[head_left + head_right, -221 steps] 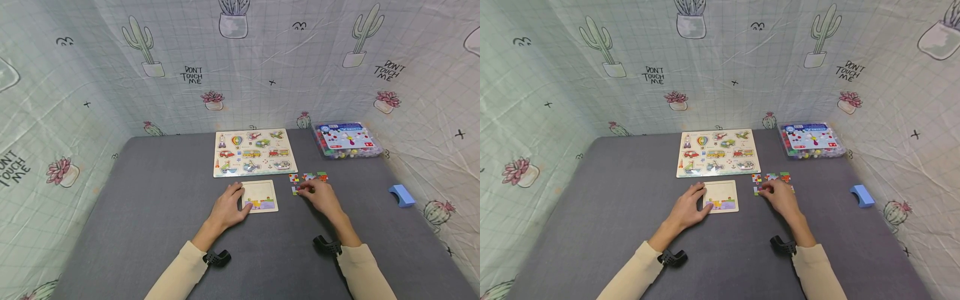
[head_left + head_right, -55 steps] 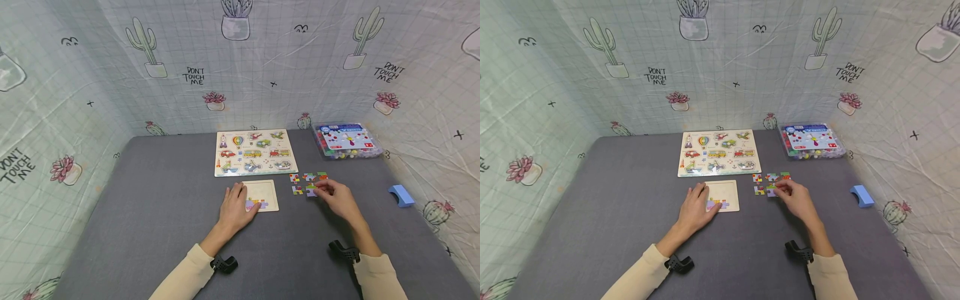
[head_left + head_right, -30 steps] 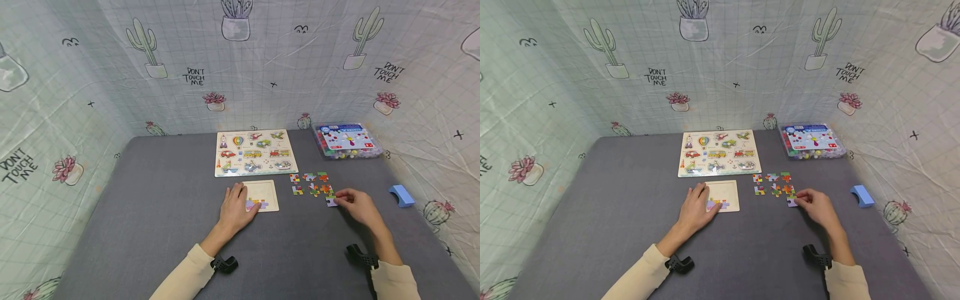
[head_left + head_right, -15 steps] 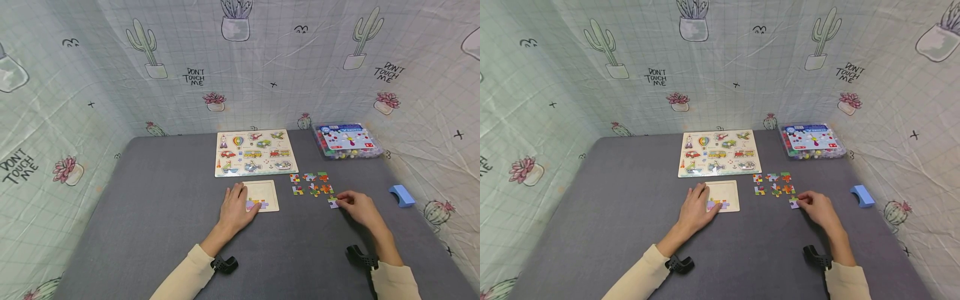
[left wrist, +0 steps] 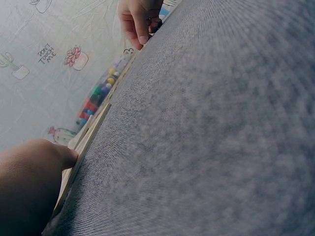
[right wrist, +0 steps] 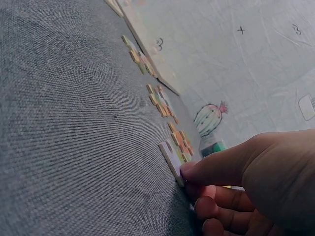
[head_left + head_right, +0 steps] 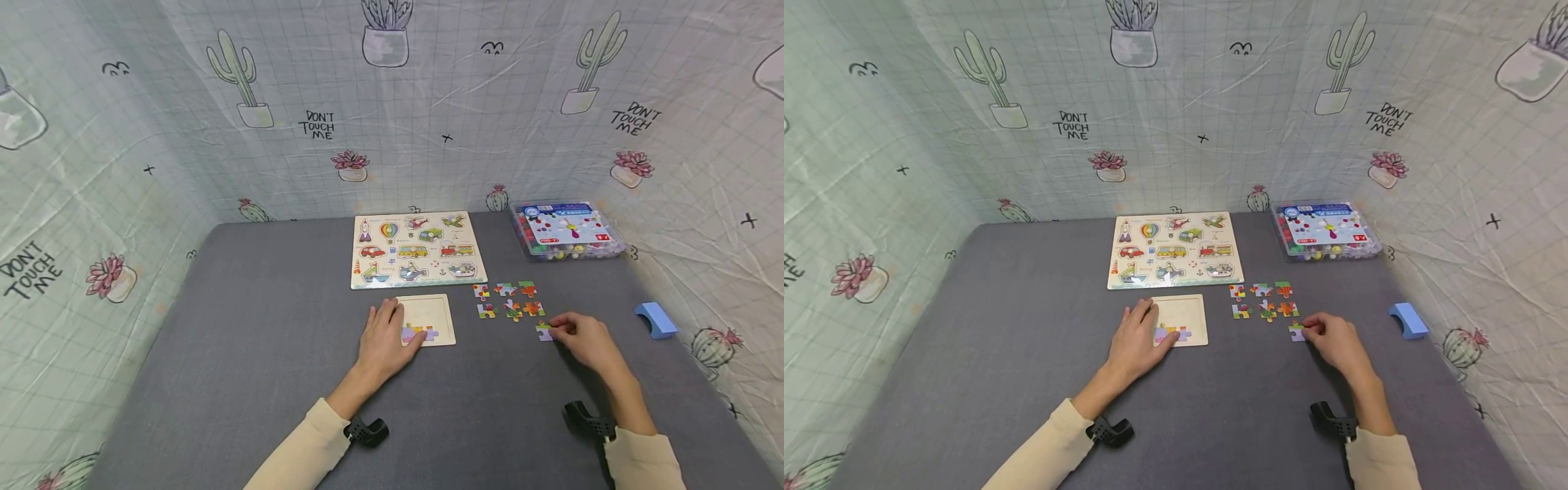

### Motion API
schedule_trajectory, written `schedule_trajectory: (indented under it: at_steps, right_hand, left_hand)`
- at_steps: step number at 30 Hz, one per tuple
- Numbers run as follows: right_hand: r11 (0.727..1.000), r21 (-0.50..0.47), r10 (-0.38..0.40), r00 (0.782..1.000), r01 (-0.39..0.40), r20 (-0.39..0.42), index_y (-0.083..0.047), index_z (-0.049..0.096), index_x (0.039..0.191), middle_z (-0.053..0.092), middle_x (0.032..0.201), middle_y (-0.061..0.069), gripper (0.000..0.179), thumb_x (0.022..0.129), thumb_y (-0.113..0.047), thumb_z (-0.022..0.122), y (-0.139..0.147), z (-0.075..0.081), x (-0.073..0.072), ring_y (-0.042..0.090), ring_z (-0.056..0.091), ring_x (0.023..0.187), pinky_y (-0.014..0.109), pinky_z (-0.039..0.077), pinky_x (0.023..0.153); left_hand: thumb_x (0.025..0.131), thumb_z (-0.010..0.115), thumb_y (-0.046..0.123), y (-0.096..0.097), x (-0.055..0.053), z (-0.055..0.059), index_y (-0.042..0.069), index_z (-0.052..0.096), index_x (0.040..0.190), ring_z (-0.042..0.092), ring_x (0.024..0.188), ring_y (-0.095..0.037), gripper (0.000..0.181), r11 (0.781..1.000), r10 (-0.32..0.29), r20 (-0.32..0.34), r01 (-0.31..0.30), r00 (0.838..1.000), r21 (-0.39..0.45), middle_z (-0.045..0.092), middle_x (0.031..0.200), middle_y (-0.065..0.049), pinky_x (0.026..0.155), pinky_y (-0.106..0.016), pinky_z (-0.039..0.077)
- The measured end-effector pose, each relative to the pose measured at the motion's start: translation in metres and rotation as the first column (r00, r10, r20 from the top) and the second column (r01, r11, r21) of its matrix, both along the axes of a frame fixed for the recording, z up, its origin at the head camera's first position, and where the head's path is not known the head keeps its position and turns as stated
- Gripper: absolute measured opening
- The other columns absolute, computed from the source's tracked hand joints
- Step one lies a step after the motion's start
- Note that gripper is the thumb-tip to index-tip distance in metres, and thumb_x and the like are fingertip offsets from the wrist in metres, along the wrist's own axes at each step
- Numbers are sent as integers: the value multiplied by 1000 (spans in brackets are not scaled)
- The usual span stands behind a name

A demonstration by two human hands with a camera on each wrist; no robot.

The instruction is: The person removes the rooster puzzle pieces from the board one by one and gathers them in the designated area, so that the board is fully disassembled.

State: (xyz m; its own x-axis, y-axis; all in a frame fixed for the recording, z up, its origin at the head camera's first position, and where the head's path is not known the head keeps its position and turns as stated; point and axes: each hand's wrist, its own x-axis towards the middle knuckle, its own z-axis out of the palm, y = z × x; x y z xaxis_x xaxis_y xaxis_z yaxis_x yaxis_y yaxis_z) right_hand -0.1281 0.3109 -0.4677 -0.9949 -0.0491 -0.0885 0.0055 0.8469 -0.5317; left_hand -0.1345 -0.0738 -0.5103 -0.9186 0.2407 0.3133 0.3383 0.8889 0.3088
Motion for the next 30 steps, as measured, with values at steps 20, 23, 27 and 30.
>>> schedule_trajectory:
  at_steps: [20, 23, 27, 30]
  right_hand:
    - [999, -36, 21, 998, -24, -66, 1, 69, 112, 72, 94, 15, 26, 100, -20, 62, -38, 26, -23, 19, 61, 77, 30, 46, 62]
    - [998, -51, 31, 996, -35, -89, 1, 70, 111, 72, 96, 17, 25, 99, -19, 62, -49, 28, -28, 20, 62, 79, 30, 47, 64]
    - [996, -72, 40, 994, -47, -102, 1, 70, 111, 72, 98, 17, 24, 99, -19, 62, -64, 31, -34, 22, 63, 82, 29, 48, 65]
    - [995, -82, 51, 993, -61, -110, 1, 70, 110, 72, 96, 15, 24, 99, -18, 63, -76, 30, -37, 22, 62, 79, 28, 48, 63]
  left_hand:
    - [96, 62, 40, -1, 0, 0, -3, 60, 134, 48, 140, -37, 57, 996, -11, 25, 9, 1000, 90, 55, 143, -19, 118, -57, 33]
    - [96, 62, 32, -1, -1, 1, -5, 61, 132, 49, 139, -38, 52, 993, -16, 27, 13, 1000, 116, 56, 142, -20, 118, -57, 34]
    - [95, 61, 25, -3, -1, 3, -5, 62, 131, 50, 139, -37, 47, 987, -20, 42, 13, 999, 161, 57, 142, -19, 118, -58, 34]
    - [94, 62, 21, -4, -1, 3, -5, 62, 130, 49, 139, -36, 45, 982, -22, 56, 11, 998, 189, 57, 143, -19, 118, -57, 33]
